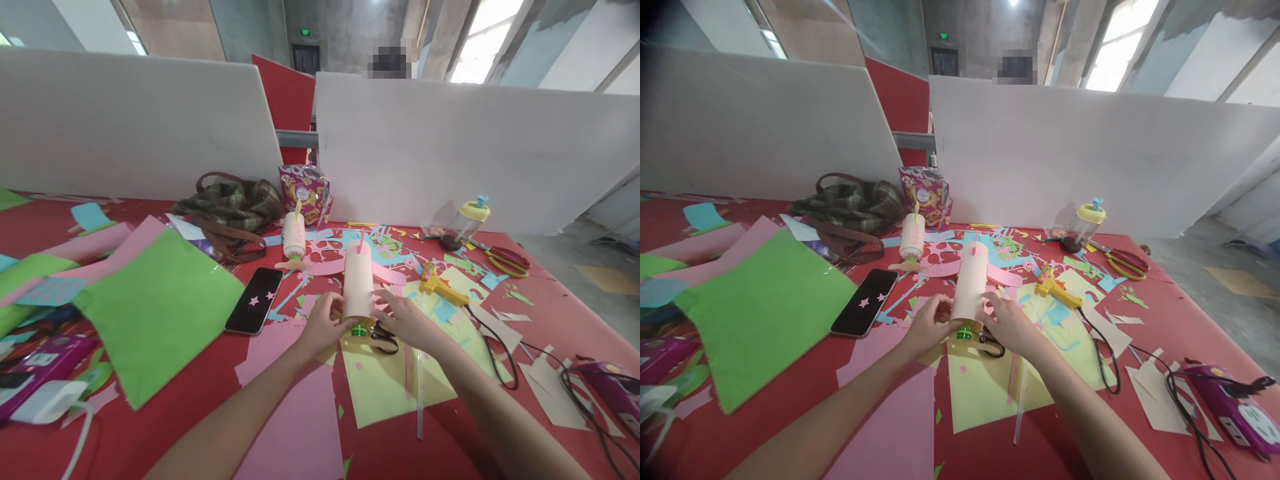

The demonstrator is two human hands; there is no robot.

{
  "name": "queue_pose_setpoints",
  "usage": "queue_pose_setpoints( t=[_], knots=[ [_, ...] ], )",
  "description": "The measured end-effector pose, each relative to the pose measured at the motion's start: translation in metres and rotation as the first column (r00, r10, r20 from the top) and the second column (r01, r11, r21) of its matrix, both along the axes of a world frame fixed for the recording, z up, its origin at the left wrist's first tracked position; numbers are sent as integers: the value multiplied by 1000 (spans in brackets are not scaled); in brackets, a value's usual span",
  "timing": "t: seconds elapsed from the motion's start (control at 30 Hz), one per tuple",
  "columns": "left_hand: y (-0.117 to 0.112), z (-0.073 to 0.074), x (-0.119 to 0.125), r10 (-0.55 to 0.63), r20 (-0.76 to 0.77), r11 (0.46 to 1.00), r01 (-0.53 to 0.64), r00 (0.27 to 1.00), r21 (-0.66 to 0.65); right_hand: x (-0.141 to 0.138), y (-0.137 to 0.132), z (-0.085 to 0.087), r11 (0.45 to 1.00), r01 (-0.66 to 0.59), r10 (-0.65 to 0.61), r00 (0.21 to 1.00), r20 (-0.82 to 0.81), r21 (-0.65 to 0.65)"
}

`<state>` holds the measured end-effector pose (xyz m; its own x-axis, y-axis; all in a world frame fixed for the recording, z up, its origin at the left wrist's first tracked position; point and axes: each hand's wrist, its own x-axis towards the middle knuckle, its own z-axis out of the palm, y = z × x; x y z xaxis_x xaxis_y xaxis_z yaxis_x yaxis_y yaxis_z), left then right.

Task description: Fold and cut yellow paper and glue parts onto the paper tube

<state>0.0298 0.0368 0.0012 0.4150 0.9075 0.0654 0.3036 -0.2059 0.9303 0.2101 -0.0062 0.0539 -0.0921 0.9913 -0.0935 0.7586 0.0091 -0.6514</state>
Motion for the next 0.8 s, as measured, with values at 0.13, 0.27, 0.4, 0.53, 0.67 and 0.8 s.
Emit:
queue_pose_setpoints(
  t=[0.13, 0.27, 0.4, 0.53, 0.67, 0.8],
  knots=[
    [-2, 6, -3, -64, -56, 995, 68, 996, 73, 0, -16, -7, 997, 27, -20, 995, -100, 72],
    [-5, 4, -3, -44, -122, 974, 70, 992, 217, -1, -29, -18, 987, -8, 35, 986, -166, 160],
    [-5, -1, -3, -46, -232, 933, 125, 972, 339, -2, -32, -28, 987, 18, 5, 989, -145, 158],
    [-2, -6, -4, -55, -258, 886, 166, 965, 434, -2, -26, -39, 970, 22, -5, 998, -68, 243],
    [0, -9, -4, -17, -244, 838, 147, 970, 525, 1, -22, -50, 933, 18, -36, 998, 43, 359],
    [0, -4, -8, -23, -178, 791, 127, 984, 598, 5, -25, -55, 883, -41, -46, 984, 174, 468]
  ],
)
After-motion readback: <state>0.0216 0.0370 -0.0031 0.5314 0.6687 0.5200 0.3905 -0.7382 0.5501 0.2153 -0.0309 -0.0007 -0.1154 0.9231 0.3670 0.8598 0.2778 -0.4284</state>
